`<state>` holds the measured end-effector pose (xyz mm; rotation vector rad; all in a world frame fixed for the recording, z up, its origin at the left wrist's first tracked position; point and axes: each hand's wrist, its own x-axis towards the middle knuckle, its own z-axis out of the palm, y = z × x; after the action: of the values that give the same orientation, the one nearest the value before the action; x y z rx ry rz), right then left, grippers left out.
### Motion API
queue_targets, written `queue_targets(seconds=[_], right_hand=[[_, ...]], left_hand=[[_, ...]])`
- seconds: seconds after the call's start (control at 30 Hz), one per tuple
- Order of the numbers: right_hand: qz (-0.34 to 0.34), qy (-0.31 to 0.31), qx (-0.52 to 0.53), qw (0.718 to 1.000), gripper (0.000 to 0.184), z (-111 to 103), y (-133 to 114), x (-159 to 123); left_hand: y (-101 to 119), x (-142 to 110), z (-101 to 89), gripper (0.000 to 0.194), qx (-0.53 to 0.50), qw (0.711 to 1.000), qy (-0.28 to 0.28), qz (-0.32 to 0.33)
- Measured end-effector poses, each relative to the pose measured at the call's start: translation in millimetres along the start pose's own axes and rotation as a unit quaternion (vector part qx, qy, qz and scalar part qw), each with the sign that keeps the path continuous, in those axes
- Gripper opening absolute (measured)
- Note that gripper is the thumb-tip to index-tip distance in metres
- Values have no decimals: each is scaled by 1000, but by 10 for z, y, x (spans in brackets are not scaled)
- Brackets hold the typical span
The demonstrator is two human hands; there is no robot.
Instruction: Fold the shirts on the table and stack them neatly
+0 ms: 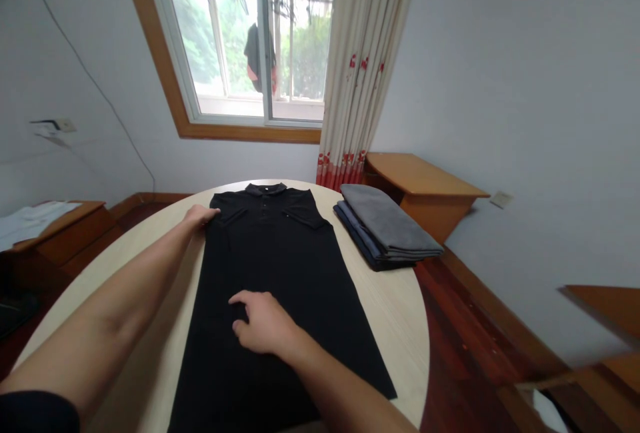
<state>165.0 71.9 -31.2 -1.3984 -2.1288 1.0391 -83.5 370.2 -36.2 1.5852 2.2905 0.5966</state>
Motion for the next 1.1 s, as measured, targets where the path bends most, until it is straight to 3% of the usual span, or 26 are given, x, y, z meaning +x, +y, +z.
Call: queue_targets(seconds=[0.1,0.2,0.37,0.5,0.67,0.87,1.1], right_hand=[[12,-69,56,996,33,20,-17,-15],[18,-108,125,986,29,39,-83,-58],[74,-197,234,949,33,35,-208,-120],[71,-238,266,932,32,39,-210,-129],[66,-244,250,935,33,19,-161,-122],[105,-289,204,930,38,-45,-173,-105],[170,-341,189,905,34,-87,-188,-100]], left_hand=[[46,123,21,34,13,1000,-7,-28],[137,169,-20,30,32,999,-9,-5],[447,129,-8,36,39,991,10,127],[676,60,180,41,33,976,-31,214],[671,45,406,49,62,951,-85,291],[562,128,591,63,126,946,-108,278],[632,120,711,63,156,952,-89,247]])
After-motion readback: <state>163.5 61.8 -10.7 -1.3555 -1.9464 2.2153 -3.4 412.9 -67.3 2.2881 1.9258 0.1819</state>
